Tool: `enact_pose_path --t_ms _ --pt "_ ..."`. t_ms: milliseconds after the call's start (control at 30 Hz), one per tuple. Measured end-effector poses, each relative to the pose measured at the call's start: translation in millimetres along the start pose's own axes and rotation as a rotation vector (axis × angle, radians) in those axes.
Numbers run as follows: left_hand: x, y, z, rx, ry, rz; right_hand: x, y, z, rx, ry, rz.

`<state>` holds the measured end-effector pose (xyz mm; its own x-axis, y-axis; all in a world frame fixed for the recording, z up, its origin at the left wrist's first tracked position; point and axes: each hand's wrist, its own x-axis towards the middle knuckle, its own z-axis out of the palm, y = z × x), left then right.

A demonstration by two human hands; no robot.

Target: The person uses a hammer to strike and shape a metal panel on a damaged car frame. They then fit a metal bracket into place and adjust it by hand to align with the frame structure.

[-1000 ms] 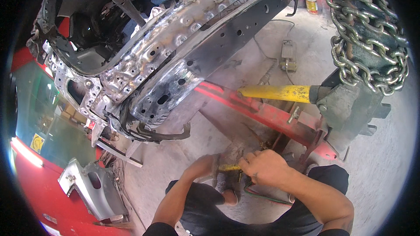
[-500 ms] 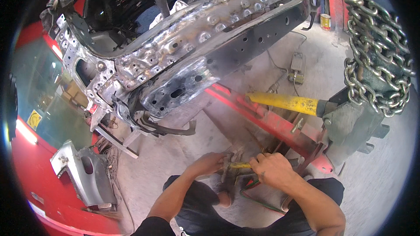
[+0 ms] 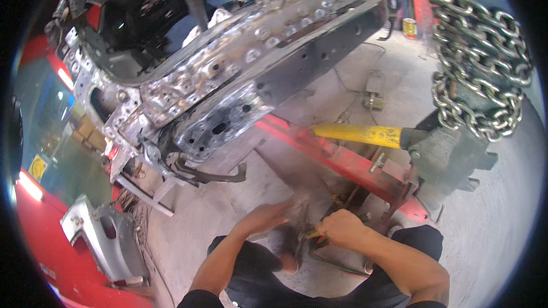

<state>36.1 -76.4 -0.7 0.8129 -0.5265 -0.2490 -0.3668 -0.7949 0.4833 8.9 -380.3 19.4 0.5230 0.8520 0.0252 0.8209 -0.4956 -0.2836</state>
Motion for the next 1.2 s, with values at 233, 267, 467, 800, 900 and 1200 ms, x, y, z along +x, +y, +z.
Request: enact_pose_path --t_ms 233,267,467,800,900,1200 --pt "-6 12 -8 0.066 -0.076 -0.066 5 -11 1 0.069 0.003 -0.019" --pt "-4 8 -5 0.078 -0.087 -0.074 6 -13 0 0.067 0.003 -0.013" --pt "-6 1 6 0.056 -0.092 -0.116 2 -18 0 0.107 0.124 -0.091" --pt "0 2 2 -0.021 -0.133 -0.146 1 -5 22 0.084 0.091 -0.044" --pt "1 9 -1 -0.019 -0.141 -0.160 0 -4 19 0.053 0.063 -0.013" --pt "1 3 3 0.049 -0.072 -0.057 -2 -3 35 0.038 0.036 -0.021"
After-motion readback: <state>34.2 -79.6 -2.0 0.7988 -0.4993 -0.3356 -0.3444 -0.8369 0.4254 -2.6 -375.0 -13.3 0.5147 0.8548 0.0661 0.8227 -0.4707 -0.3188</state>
